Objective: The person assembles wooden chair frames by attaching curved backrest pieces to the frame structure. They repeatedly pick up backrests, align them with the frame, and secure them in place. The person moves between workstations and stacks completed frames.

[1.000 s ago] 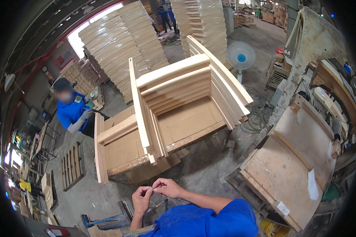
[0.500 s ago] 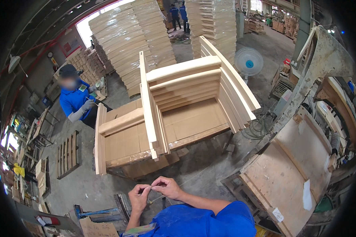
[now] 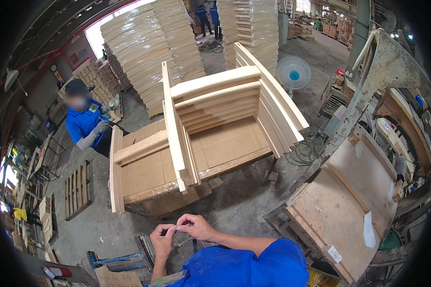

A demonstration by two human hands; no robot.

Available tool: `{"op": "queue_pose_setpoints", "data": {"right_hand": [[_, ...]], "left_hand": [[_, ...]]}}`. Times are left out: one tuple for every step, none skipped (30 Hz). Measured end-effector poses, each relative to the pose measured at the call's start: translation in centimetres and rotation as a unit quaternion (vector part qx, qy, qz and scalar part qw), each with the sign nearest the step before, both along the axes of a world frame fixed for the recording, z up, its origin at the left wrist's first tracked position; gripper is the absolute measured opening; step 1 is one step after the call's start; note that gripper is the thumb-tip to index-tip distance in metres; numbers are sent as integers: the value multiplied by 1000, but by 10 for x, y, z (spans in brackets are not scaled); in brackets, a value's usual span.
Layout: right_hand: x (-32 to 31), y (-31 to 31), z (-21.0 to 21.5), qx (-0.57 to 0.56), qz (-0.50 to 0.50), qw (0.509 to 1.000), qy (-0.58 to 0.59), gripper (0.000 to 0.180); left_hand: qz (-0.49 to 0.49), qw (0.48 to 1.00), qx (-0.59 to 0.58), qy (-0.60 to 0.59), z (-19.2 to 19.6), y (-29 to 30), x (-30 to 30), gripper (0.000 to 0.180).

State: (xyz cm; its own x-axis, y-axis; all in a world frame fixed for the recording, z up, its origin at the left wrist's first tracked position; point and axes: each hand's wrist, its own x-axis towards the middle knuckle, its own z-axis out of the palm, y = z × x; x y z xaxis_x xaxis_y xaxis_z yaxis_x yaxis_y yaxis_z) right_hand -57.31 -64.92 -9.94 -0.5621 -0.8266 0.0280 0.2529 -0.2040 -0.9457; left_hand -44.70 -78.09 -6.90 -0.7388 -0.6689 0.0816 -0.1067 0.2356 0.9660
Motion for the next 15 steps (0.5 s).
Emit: {"op": "queue_pose_setpoints", "data": {"right_hand": [[0, -2, -2, -9, 2, 1000, 5, 14], [1, -1, -3, -7, 13, 1000, -1, 14], [1, -2, -3, -5, 26, 1000, -7, 13], [0, -2, -2, -3, 40, 999, -13, 13], [0, -2, -2, 4, 45, 999, -23, 14], [1, -2, -3, 11, 49, 998, -33, 14], [2, -2, -3, 19, 54, 997, -43, 15], [3, -2, -4, 17, 57, 997, -55, 15], [4, -2, -4, 16, 60, 996, -68, 16], [5, -3, -5, 15, 62, 995, -81, 16], [5, -2, -5, 16, 73, 992, -98, 16], [5, -2, -5, 16, 83, 990, -115, 16], [4, -2, -5, 17, 93, 987, -131, 16], [5, -2, -5, 14, 91, 985, -144, 16], [6, -1, -4, 12, 89, 984, -156, 17]], "left_hand": [[-6, 1000, 25, -6, 0, -2, 1, 9], [-13, 999, 51, -12, 0, -3, 1, 9], [-16, 997, 76, -17, 0, -4, 2, 9], [-22, 995, 97, -21, 0, -5, 3, 9], [-29, 992, 119, -24, 0, -6, 3, 9], [-36, 989, 141, -28, 0, -6, 4, 10], [-36, 987, 155, -26, -1, -5, 4, 10], [-36, 985, 170, -23, -2, -4, 3, 10], [-37, 982, 185, -21, -3, -3, 3, 11], [-36, 980, 194, -20, -4, -2, 3, 11], [-35, 978, 203, -19, -5, -2, 3, 11], [-34, 976, 213, -18, -7, -2, 3, 12], [-33, 973, 226, -16, -8, -1, 3, 12], [-33, 970, 240, -15, -10, -1, 2, 12], [-32, 967, 253, -14, -11, 0, 2, 13]]}}
